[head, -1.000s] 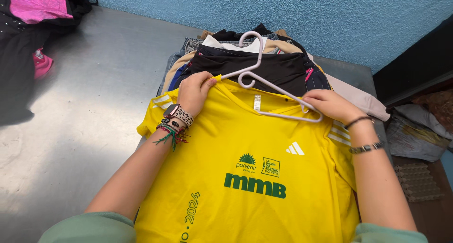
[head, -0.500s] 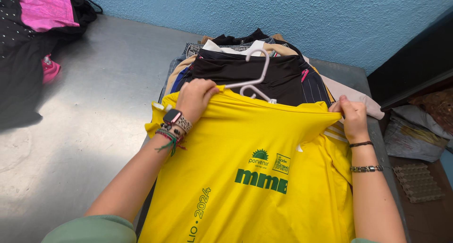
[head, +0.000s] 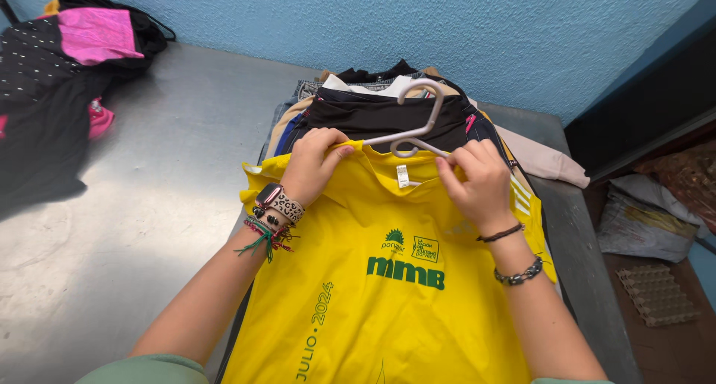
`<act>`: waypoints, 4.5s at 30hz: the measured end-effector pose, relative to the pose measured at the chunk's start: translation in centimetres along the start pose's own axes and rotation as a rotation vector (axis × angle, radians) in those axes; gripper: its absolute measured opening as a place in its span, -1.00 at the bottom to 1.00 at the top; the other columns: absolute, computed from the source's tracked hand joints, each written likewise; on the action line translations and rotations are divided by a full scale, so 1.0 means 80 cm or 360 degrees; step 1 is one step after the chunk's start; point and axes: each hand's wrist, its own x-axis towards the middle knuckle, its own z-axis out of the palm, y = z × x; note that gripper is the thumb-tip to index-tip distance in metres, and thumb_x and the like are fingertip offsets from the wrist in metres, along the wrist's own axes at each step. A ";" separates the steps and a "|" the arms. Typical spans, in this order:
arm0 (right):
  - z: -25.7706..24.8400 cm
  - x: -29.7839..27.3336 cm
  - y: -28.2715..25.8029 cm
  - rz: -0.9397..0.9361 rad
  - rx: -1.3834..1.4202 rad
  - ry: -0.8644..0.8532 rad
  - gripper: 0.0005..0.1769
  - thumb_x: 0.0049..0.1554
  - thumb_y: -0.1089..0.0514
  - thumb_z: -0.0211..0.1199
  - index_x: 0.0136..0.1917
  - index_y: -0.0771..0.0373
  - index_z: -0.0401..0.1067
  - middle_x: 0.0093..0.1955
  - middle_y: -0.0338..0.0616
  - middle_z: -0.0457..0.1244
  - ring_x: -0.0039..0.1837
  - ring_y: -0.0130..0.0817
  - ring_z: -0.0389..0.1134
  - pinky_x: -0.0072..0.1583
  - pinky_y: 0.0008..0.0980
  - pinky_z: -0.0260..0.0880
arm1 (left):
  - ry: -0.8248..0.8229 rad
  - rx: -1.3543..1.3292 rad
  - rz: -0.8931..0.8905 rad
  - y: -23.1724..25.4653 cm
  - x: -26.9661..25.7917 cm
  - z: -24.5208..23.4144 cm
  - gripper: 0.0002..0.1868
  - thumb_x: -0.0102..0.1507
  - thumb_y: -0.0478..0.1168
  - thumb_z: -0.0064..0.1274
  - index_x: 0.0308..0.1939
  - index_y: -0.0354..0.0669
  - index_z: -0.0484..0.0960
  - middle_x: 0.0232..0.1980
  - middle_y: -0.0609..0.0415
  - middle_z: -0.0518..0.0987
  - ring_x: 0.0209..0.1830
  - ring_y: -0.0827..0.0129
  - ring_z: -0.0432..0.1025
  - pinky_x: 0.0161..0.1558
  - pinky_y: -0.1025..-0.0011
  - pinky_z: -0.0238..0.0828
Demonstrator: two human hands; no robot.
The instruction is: The person hangs various pieces of clothing, including sweatpants, a yellow t-shirt, and a pink tank top, onto plastic hangers taken from a stack on a metal table.
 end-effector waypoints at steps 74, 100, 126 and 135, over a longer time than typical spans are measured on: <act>-0.813 -0.989 0.176 0.1965 -0.1478 0.0303 -0.81 0.65 0.01 0.45 0.46 -0.03 0.59 -0.06 -0.33 0.37 -0.01 -0.24 0.44 0.07 -0.23 0.37 | -0.1226 0.0149 0.0104 0.374 -0.250 0.546 -0.91 0.22 -0.07 0.10 -0.25 0.12 0.57 -0.20 0.24 0.54 0.05 0.27 0.45 0.06 0.27 0.23; -0.333 -0.659 0.353 0.1057 0.0500 -0.0753 -0.87 0.15 0.09 0.29 -0.09 0.16 0.56 -0.16 -0.04 0.38 0.03 -0.01 0.42 0.12 -0.14 0.37 | -0.1094 0.0042 0.0004 0.371 -0.251 0.549 -0.91 0.20 -0.11 0.10 -0.25 0.10 0.54 -0.23 0.17 0.57 -0.01 0.23 0.47 0.01 0.27 0.27; -0.324 -0.658 0.361 0.1353 0.0138 -0.0999 -0.45 0.01 0.02 0.43 0.26 -0.41 0.45 0.13 -0.66 0.38 0.25 -0.59 0.41 0.27 -0.44 0.33 | -0.0859 0.0332 0.0322 0.356 -0.274 0.568 -0.90 0.17 -0.14 0.08 -0.30 0.10 0.47 -0.25 0.20 0.49 -0.04 0.28 0.42 -0.05 0.28 0.27; -0.380 -0.526 0.242 0.1356 0.0449 -0.0472 -0.63 0.15 0.27 0.22 0.23 0.08 0.51 0.12 -0.20 0.38 0.20 -0.35 0.42 0.31 -0.28 0.32 | -0.0467 -0.0116 0.0250 0.381 -0.286 0.459 -0.87 0.18 -0.33 0.01 -0.19 -0.11 0.50 -0.11 -0.01 0.48 0.01 0.08 0.39 0.05 0.20 0.34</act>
